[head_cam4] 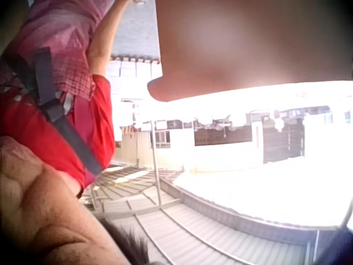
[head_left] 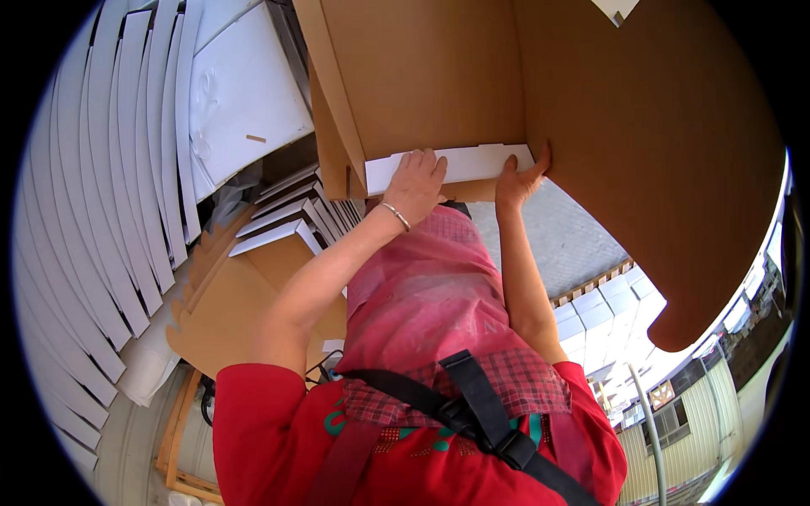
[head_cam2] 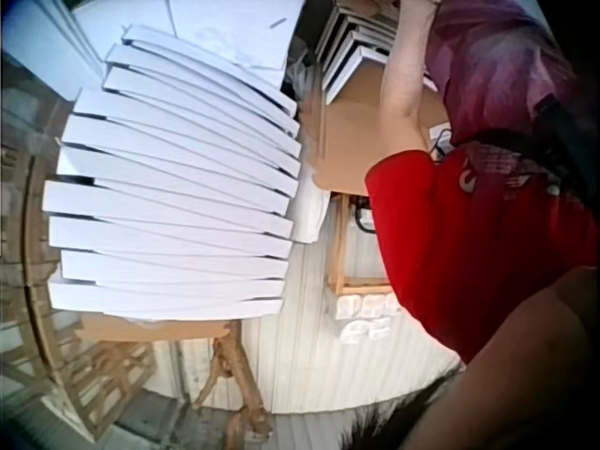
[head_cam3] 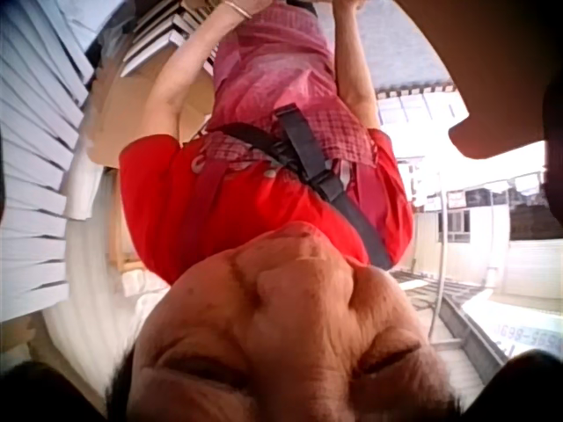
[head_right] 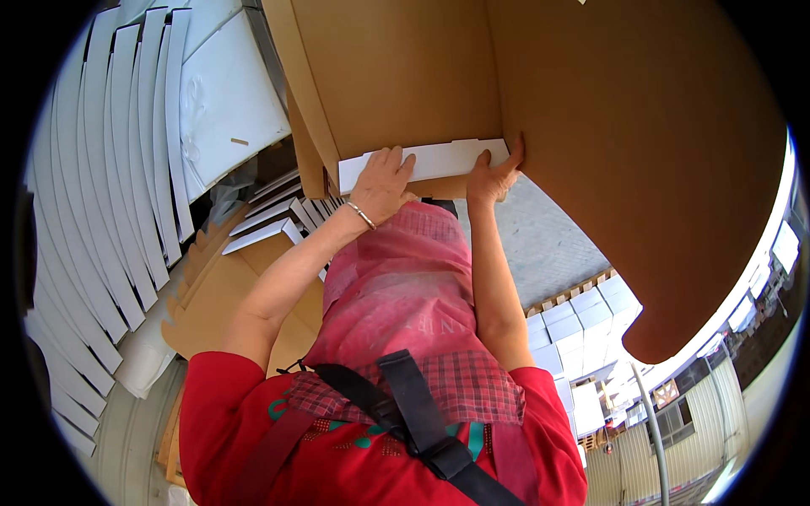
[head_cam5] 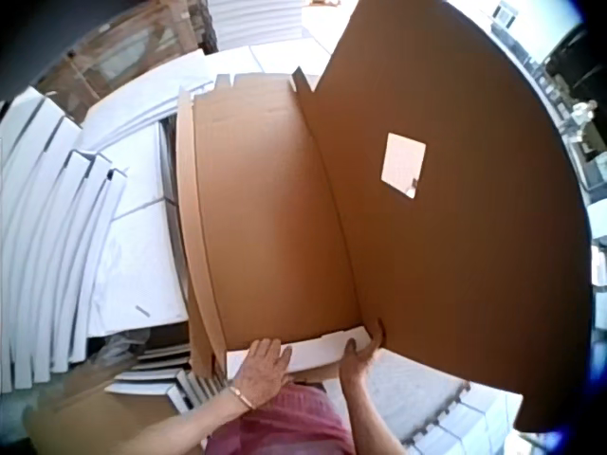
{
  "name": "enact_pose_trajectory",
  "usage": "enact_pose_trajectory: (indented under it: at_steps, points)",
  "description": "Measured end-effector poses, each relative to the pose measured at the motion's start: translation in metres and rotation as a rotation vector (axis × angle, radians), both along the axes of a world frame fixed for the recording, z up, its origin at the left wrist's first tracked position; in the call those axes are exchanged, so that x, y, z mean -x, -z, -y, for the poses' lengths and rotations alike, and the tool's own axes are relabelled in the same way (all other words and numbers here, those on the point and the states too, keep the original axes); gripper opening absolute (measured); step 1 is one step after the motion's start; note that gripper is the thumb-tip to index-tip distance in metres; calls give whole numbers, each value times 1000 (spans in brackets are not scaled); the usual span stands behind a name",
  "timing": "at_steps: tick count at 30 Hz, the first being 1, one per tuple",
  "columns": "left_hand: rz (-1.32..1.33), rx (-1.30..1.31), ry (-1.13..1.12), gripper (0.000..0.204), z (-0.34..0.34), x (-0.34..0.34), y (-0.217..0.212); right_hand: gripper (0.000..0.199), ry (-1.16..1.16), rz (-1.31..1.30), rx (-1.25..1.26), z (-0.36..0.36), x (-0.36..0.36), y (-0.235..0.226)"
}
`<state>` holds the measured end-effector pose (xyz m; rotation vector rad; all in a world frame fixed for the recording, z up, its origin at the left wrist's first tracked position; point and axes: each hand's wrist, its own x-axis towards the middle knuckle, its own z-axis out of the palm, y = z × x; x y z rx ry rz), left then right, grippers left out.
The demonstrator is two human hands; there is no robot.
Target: The person assembles flat-packed cardboard boxes by folding the panels and inserting white plastic dividers into the slots. They repeatedly pick up a flat sheet, fold it into a box shape, insert the divider, and place the finished unit on a growing stack.
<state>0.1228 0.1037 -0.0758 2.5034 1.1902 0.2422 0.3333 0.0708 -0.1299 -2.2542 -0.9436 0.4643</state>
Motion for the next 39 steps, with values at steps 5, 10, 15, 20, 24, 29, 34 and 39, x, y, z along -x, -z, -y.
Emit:
enact_pose_trajectory:
  at_steps: [5, 10, 15, 20, 24, 29, 34, 39]
  points:
    - [-23, 131, -21, 34, 20, -3, 53, 70, -224, 55, 165, 12, -17, -18]
    - [64, 218, -54, 28, 13, 4, 50, 52, -791, 256, 528, 20, -10, -83]
    - [63, 283, -87, 28, 11, 3, 46, 46, -1194, 515, 291, -4, -8, -25]
    - [-59, 492, -180, 31, 15, -1, 50, 33, -1290, 421, 318, -12, -14, -6]
    - [-146, 675, -126, 35, -2, 4, 38, 29, -1356, 287, 397, -21, -18, 1]
    - [-135, 687, -143, 39, 7, 14, 37, 29, -1456, 124, 545, -28, -13, 1]
    - [-130, 410, -265, 28, 47, 46, 34, 26, -1498, 272, 483, -15, -14, -1]
    - [-172, 461, -216, 22, 44, 61, 49, 25, -1459, 283, 460, -11, -10, 4]
